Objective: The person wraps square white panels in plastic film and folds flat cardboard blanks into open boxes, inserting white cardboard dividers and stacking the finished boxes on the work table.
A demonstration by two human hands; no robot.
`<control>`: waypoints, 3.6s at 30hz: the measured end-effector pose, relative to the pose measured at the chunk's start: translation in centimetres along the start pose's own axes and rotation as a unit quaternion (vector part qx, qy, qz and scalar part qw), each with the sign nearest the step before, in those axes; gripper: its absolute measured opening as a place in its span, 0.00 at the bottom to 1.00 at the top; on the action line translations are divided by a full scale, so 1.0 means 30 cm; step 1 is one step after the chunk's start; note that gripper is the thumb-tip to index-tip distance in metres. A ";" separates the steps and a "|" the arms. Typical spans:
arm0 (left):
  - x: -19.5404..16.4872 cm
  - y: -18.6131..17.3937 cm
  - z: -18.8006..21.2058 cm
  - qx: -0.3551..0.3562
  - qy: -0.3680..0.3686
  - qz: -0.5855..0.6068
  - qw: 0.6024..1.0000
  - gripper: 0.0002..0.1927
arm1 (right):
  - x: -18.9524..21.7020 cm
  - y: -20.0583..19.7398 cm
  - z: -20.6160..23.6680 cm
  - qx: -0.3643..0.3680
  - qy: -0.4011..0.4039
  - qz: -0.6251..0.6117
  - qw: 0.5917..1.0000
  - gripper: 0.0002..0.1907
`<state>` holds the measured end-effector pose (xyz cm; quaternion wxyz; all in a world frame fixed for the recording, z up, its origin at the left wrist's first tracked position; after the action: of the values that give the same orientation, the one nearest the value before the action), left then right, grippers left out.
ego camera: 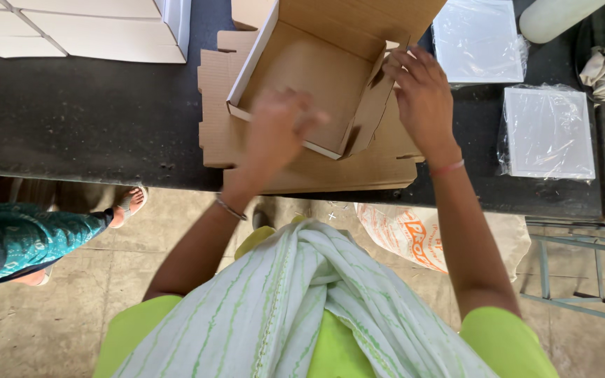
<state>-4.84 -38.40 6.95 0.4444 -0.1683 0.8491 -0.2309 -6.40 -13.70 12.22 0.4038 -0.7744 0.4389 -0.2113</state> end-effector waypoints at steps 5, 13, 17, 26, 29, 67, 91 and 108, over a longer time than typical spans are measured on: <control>-0.079 0.154 0.055 0.115 -0.018 -0.044 0.992 0.08 | -0.027 0.006 0.079 0.084 0.003 -0.009 0.996 0.04; -0.003 0.048 0.058 0.082 -0.036 -0.054 0.995 0.12 | 0.096 -0.085 0.202 0.151 0.053 -0.037 0.986 0.19; -0.090 0.046 0.070 0.131 -0.105 -0.080 0.983 0.18 | 0.070 -0.083 0.178 0.161 0.065 -0.002 0.985 0.23; -0.143 0.128 0.126 0.118 -0.042 -0.121 0.985 0.27 | 0.056 -0.024 0.148 0.212 0.016 -0.009 0.977 0.20; -0.104 0.165 0.124 0.118 -0.038 -0.141 0.982 0.15 | 0.046 0.001 0.129 0.235 0.008 -0.016 0.972 0.20; 0.004 0.358 0.112 0.075 -0.016 -0.177 0.981 0.10 | -0.007 0.175 0.138 0.293 -0.011 -0.129 0.947 0.12; -0.231 0.501 0.003 0.097 -0.095 0.116 0.984 0.40 | -0.354 -0.023 0.478 -0.010 0.189 0.011 0.982 0.26; -0.136 0.130 0.201 0.096 0.008 -0.112 0.989 0.21 | -1.004 -0.228 0.859 0.187 0.343 0.375 0.841 0.11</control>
<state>2.11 -34.59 4.58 0.4232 -0.2166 0.8022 -0.3610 -1.18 25.21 3.52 0.4133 -0.3384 0.7582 -0.3739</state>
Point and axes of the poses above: each hand's wrist, its own z-axis away from the middle knuckle, its own y-axis out of the palm, x = y × z, the point moved 4 cm from there along -z, towards the middle knuckle, and after that the axes turned 3 degrees about z, right-handed, at the moved point
